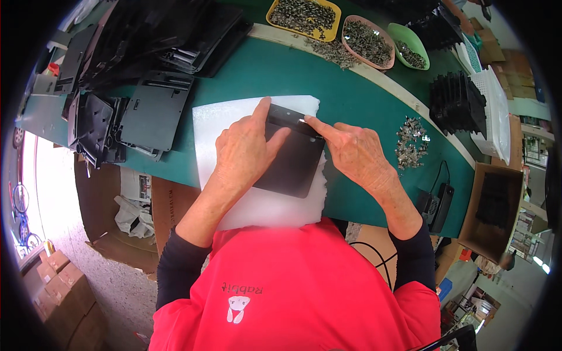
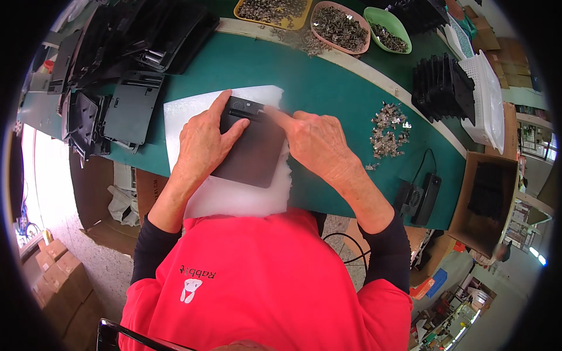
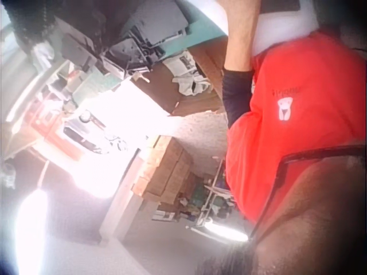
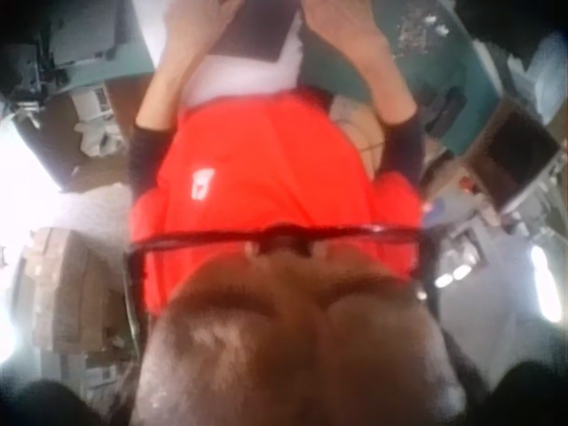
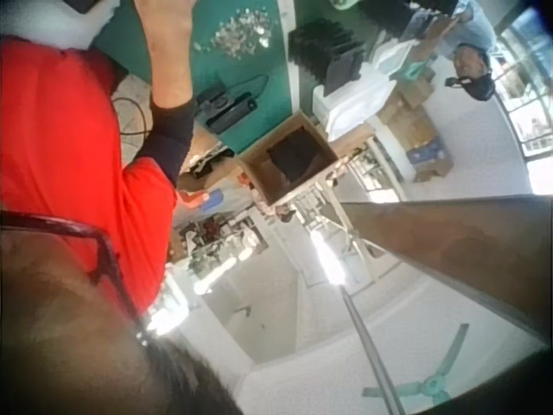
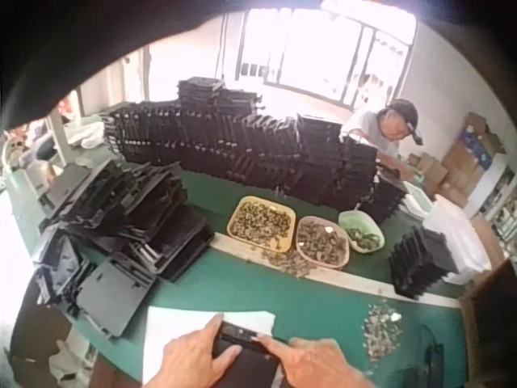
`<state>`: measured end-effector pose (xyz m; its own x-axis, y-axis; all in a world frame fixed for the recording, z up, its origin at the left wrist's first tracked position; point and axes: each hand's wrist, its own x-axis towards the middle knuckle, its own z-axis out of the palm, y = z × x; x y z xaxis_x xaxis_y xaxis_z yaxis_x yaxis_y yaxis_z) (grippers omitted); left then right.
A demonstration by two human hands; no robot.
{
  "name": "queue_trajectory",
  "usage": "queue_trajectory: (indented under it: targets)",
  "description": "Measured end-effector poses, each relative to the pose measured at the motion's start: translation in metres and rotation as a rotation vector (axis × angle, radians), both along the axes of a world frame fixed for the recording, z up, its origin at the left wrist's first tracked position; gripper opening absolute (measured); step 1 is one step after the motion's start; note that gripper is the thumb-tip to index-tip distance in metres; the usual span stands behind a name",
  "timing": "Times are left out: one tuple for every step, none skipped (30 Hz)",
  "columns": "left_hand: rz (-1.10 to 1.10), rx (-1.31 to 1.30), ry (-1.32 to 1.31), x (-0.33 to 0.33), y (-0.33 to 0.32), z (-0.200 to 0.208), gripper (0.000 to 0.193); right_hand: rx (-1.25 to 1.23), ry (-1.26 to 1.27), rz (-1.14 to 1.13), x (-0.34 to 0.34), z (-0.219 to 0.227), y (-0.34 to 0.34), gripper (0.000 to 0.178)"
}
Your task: The person uses a screwdriver to tighten screws on a black rectangular electronic component placed on a white foam pad. They repeatedly pick up the component, rotate it, and secure fasteners at various points before stacking the finished unit with others.
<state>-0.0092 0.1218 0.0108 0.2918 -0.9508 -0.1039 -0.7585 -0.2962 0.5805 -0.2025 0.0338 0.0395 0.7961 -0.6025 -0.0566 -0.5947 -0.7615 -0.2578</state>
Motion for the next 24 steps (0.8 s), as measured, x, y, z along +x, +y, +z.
queue_trajectory:
  targets:
    - [0.001, -0.002, 0.001, 0.000, 0.000, 0.000, 0.061, 0.006, 0.011, 0.000, -0.001, 0.000, 0.000, 0.046]
    - [0.001, -0.001, 0.005, -0.001, -0.001, 0.000, 0.061, 0.011, 0.023, 0.000, -0.002, 0.001, 0.000, 0.047]
    - [0.001, 0.001, 0.004, -0.001, -0.001, 0.002, 0.061, 0.008, 0.035, 0.003, -0.003, 0.001, -0.001, 0.048]
    - [0.000, 0.003, 0.004, -0.001, -0.001, 0.002, 0.061, 0.005, 0.048, 0.006, -0.003, 0.001, -0.001, 0.048]
    - [0.002, 0.000, 0.007, -0.002, -0.001, 0.002, 0.060, 0.002, 0.061, 0.008, -0.003, 0.001, -0.001, 0.049]
    - [0.005, -0.006, 0.009, -0.002, -0.001, 0.002, 0.060, 0.003, 0.052, 0.012, -0.004, 0.001, -0.002, 0.049]
    - [0.007, -0.011, 0.012, -0.002, -0.001, 0.001, 0.060, 0.005, 0.044, 0.015, -0.004, -0.001, -0.002, 0.050]
    - [0.004, -0.019, 0.003, -0.002, -0.002, 0.001, 0.060, 0.007, 0.035, 0.018, -0.005, -0.001, -0.003, 0.050]
    - [0.001, -0.027, -0.005, -0.002, -0.002, 0.000, 0.060, -0.002, 0.041, 0.028, -0.005, -0.002, -0.003, 0.050]
    - [-0.002, -0.035, -0.013, -0.002, -0.002, -0.001, 0.060, -0.011, 0.047, 0.038, -0.004, -0.003, -0.002, 0.051]
    - [0.001, -0.022, -0.005, -0.001, -0.002, -0.001, 0.060, -0.020, 0.053, 0.047, -0.004, -0.003, -0.002, 0.051]
    - [0.003, -0.012, 0.003, -0.001, -0.004, 0.001, 0.060, -0.032, 0.031, 0.052, -0.004, -0.005, -0.002, 0.053]
    - [0.006, -0.002, 0.011, -0.002, -0.004, 0.003, 0.060, -0.045, 0.009, 0.056, -0.005, -0.008, -0.003, 0.055]
    - [0.003, -0.005, 0.009, -0.002, -0.005, 0.002, 0.059, -0.057, -0.013, 0.060, -0.006, -0.009, -0.003, 0.057]
    - [0.003, -0.007, 0.006, -0.002, -0.005, 0.001, 0.059, -0.054, 0.004, 0.059, -0.005, -0.009, -0.003, 0.055]
    - [0.004, -0.009, 0.002, -0.002, -0.005, 0.001, 0.059, -0.051, 0.021, 0.057, -0.005, -0.007, -0.003, 0.054]
    - [0.005, -0.005, 0.010, -0.001, -0.005, 0.002, 0.059, -0.048, 0.038, 0.056, -0.004, -0.007, -0.003, 0.052]
    - [0.005, -0.001, 0.018, -0.002, -0.006, 0.003, 0.059, -0.063, 0.028, 0.058, -0.005, -0.007, -0.004, 0.054]
    - [0.005, 0.003, 0.026, -0.002, -0.006, 0.003, 0.059, -0.077, 0.019, 0.060, -0.005, -0.009, -0.004, 0.056]
    - [0.000, -0.017, 0.030, -0.001, -0.007, 0.002, 0.059, -0.091, 0.009, 0.062, -0.005, -0.010, -0.005, 0.059]
    - [-0.004, -0.035, 0.034, -0.001, -0.006, 0.000, 0.059, -0.124, 0.026, 0.075, -0.005, -0.010, -0.004, 0.059]
    - [-0.008, -0.054, 0.038, -0.002, -0.006, -0.002, 0.059, -0.157, 0.044, 0.089, -0.005, -0.010, -0.004, 0.059]
    - [-0.010, -0.085, 0.047, -0.002, -0.006, -0.005, 0.059, -0.189, 0.061, 0.102, -0.004, -0.010, -0.004, 0.059]
    - [-0.013, -0.115, 0.054, -0.002, -0.006, -0.009, 0.059, -0.221, 0.081, 0.120, -0.004, -0.010, -0.003, 0.059]
